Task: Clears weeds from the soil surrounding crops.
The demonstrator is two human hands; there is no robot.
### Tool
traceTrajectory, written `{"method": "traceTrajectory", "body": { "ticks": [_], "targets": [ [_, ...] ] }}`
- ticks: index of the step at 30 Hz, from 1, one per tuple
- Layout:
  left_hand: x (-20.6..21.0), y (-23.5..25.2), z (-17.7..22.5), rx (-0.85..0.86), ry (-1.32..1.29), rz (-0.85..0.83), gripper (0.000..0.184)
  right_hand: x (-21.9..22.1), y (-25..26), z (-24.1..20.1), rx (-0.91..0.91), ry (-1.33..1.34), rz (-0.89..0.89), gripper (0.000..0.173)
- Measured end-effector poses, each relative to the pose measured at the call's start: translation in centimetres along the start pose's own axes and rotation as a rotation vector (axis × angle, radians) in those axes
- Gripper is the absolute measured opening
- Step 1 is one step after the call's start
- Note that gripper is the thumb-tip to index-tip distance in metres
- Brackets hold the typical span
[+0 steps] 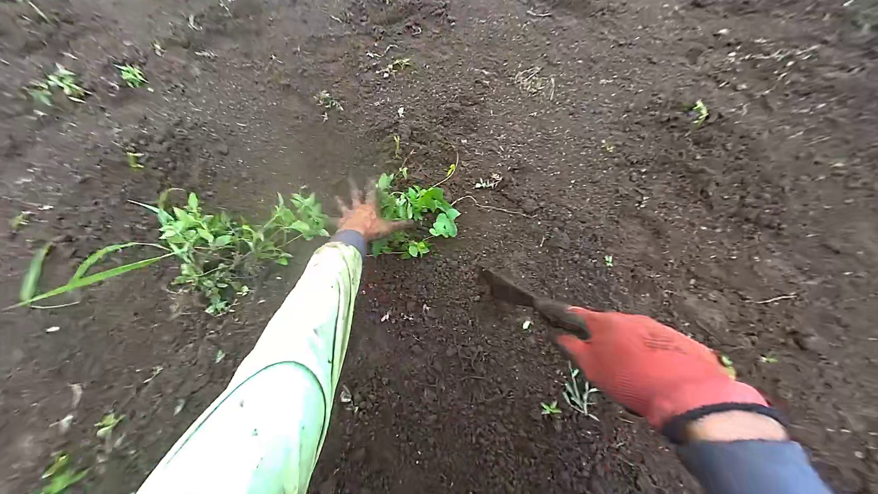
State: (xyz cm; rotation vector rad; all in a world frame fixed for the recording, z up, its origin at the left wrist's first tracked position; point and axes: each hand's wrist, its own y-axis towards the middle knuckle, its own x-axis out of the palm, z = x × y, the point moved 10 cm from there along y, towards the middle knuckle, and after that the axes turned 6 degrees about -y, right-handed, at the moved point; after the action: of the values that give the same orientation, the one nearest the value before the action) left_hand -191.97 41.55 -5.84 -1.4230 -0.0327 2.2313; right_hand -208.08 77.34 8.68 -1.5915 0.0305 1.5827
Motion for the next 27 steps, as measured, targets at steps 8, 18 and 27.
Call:
{"method": "traceTrajectory", "body": {
  "ticks": [8, 18, 27],
  "targets": [
    [4.9, -2.4, 0.8, 0.531, -0.005, -0.141, 0.067, -5.5, 4.9, -8.6, 0.099, -0.179, -0.158, 0.038],
    [-9.9, -3.5, -21.0, 0.164, 0.27, -0.005, 0.103, -5.1, 8.5, -7.5, 0.08, -0.196, -0.143, 0.04],
    [-8.0, -2.6, -25.2, 0.096, 0.163, -0.098, 0.064, -2.5, 10.9, -6.0, 0.014, -0.184, -0.108, 0.034]
  ]
}}
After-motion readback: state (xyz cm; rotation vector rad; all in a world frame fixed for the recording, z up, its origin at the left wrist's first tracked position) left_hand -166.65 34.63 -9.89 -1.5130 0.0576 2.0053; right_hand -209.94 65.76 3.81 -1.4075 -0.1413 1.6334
